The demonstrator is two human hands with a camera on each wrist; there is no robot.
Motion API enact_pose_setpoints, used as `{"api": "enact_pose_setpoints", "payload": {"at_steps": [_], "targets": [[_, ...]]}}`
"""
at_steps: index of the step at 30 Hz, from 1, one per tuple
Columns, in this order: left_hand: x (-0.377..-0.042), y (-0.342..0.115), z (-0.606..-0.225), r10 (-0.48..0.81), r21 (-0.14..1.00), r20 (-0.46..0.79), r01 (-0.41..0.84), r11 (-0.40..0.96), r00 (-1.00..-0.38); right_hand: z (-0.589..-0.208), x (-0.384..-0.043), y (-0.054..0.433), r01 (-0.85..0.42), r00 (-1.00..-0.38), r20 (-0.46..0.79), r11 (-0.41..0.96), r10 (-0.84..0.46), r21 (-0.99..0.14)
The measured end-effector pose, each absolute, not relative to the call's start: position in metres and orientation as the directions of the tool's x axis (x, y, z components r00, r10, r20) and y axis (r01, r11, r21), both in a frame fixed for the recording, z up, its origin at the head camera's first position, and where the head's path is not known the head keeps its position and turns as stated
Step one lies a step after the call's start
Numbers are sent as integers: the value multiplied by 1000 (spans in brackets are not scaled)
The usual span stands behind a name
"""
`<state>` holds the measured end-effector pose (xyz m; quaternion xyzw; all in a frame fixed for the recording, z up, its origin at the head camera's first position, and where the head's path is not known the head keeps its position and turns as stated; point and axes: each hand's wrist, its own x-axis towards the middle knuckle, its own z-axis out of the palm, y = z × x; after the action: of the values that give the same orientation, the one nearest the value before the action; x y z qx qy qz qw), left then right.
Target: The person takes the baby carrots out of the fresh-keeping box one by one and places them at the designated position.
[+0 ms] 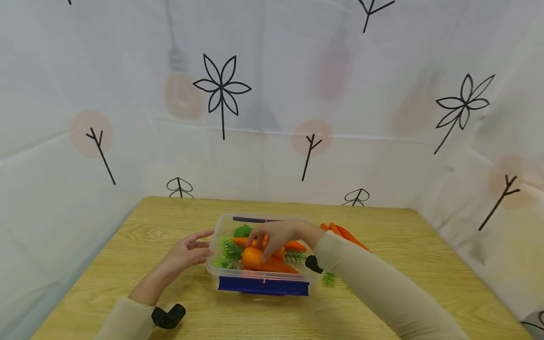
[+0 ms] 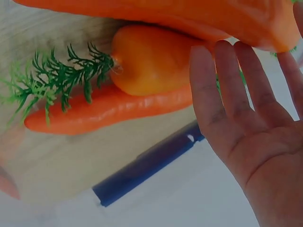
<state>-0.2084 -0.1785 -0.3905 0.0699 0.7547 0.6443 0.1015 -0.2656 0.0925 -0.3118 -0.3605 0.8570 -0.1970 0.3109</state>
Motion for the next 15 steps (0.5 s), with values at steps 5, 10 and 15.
{"api": "enact_pose_setpoints", "payload": {"at_steps": [5,10,15], "targets": [[-210,-179,-391,259,990,-59,-23,140,-964,-316,-264,86,-461,-533,-435,680,-726,-570],[-209,-180,-390,259,990,-57,-22,136,-964,-316,-262,84,-508,-533,-422,676,-733,-533],[-210,-179,-390,256,989,-61,-23,148,-965,-316,-261,86,-511,-535,-408,668,-740,-542]]}}
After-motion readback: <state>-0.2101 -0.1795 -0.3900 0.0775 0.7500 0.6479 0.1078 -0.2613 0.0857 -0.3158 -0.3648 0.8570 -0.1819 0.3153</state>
